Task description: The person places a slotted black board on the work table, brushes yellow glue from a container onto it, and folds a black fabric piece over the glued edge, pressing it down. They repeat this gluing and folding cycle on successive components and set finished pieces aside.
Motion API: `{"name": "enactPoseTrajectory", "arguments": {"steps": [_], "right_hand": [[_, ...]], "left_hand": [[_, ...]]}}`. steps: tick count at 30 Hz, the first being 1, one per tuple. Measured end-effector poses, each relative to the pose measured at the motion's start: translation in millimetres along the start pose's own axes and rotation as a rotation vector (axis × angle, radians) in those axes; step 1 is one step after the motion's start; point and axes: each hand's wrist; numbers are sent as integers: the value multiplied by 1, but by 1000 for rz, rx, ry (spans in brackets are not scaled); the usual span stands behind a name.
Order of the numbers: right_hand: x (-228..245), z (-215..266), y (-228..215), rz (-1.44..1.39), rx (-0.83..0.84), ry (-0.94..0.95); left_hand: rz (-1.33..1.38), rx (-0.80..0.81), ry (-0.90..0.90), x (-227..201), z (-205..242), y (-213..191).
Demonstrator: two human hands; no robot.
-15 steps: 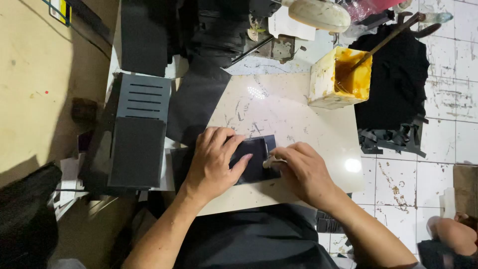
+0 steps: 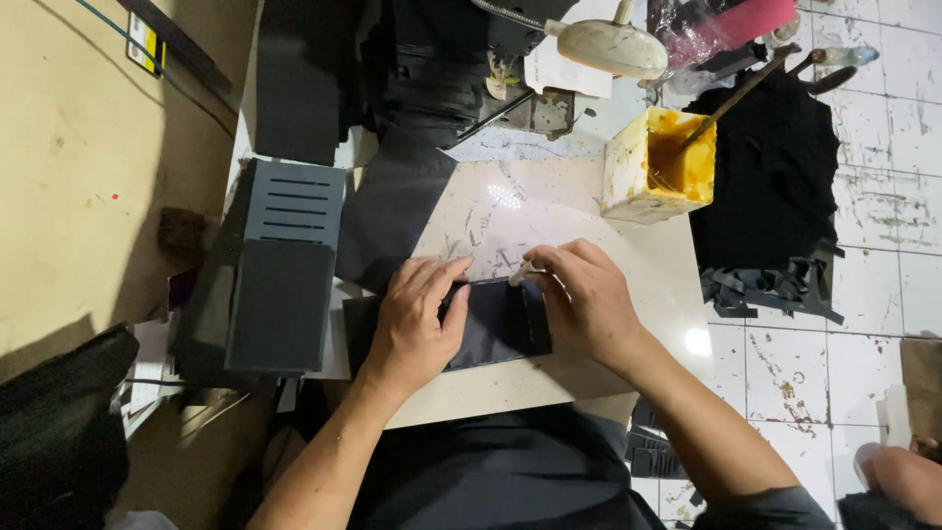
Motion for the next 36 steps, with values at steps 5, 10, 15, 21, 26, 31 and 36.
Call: {"name": "enactPoseTrajectory", "arguments": {"steps": [5,10,15,21,26,31,36], "right_hand": [[9,6,-14,-1,110,-42],[21,43,-30,-19,233,-86],[15,19,-29,-43,125,25],[-7,7,-2,38,65,-62],[21,38,-28,28,171,-95],[23,42,-35,-27,154,-94],[19,37,-20,2,78,-127]], "left_hand": [[3,3,16,0,0,-1],[-1,9,2,2,1,0],[-42,24,29,3,2,5],[-14,61,25,0,2,2],[-95,76,14,-1,5,4],[-202,140,-5,-7,2,7],[-295,227,-32,-7,-3,9]]}}
Point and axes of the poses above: each hand's wrist, its own z-axis away from the middle knuckle, its own y-axis out of the palm, x = y × z, and after that the axes turned 6 degrees about z, right-handed
